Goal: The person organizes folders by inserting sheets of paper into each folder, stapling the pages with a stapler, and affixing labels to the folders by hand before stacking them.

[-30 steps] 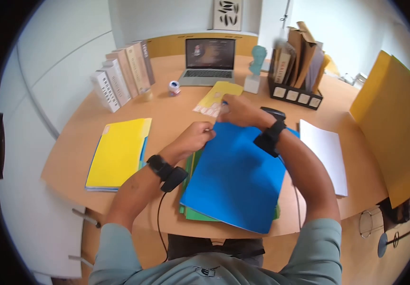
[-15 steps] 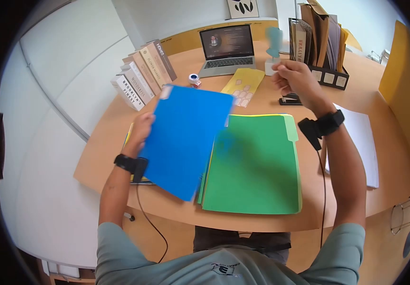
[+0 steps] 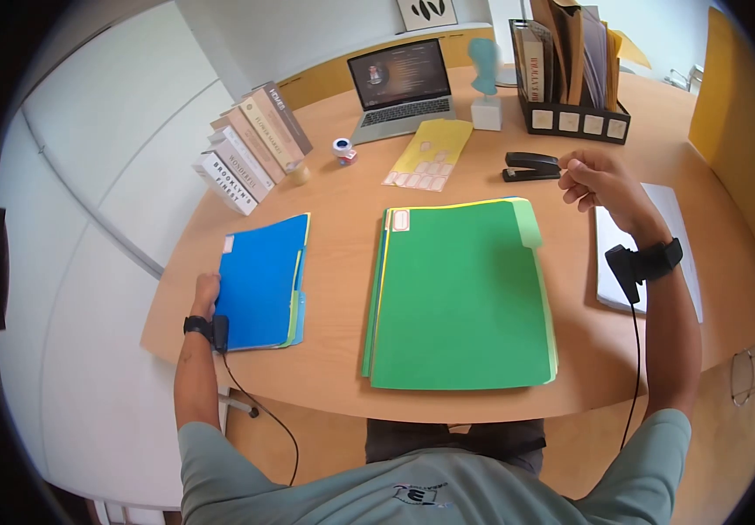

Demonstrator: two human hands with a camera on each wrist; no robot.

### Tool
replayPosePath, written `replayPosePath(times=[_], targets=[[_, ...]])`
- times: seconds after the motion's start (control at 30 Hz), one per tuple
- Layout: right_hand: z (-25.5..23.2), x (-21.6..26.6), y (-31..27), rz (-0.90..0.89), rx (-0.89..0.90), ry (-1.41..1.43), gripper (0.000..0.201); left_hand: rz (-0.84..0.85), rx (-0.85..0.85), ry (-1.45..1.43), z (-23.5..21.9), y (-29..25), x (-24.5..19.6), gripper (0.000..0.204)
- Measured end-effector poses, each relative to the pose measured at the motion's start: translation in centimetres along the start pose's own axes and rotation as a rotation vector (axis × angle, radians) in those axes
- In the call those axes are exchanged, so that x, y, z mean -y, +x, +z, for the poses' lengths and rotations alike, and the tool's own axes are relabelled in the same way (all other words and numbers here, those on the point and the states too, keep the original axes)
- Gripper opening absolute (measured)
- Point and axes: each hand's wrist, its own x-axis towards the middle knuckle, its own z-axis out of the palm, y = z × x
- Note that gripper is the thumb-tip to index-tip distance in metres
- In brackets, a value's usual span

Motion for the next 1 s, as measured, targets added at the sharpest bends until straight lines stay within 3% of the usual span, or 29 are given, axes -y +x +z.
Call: replayPosePath(times=[0.1,0.2,0.27,0.4,0.5,0.6,0.77,0.87,1.0], targets=[[-1.2,-0.6,-1.6,0.009,-0.039,0.025,0.037,0.128,0.055,0.476,0.7,2.2,1.5,0.026],[-0.6,-0.4,-3.1,0.063,-0.039,0.16,0.036,0.398,-0.129,0.387,2.9,0.9,-3.8,0.025],[0.5,-0.7,-3.2,0.096,0.04,0.231,0.037,0.549,0.05,0.034,5.2,-2.8,-12.0,0.025],[3.5,-1.5,-2.4,0.177,0.106,0.27,0.042,0.633,0.647,-0.481,11.5,-10.7,-26.2,0.031],[4.9,-1.6,-1.9,0.174,0.074,0.174,0.043,0.737,0.878,-0.723,17.3,-13.0,-31.5,0.038],[5.3,-1.4,-1.6,0.177,0.106,0.087,0.041,0.713,0.946,-0.773,22.2,-15.2,-33.1,0.04],[5.7,-0.2,-1.4,0.237,0.126,-0.018,0.044,0.681,1.005,-0.675,23.2,-17.5,-33.5,0.041],[6.0,0.8,-1.9,0.273,0.09,0.065,0.043,0.64,0.981,-0.666,23.2,-17.7,-33.1,0.041],[5.6,-0.1,-0.4,0.212,0.132,0.461,0.044,0.551,0.918,-0.792,24.5,-17.2,-32.4,0.036]])
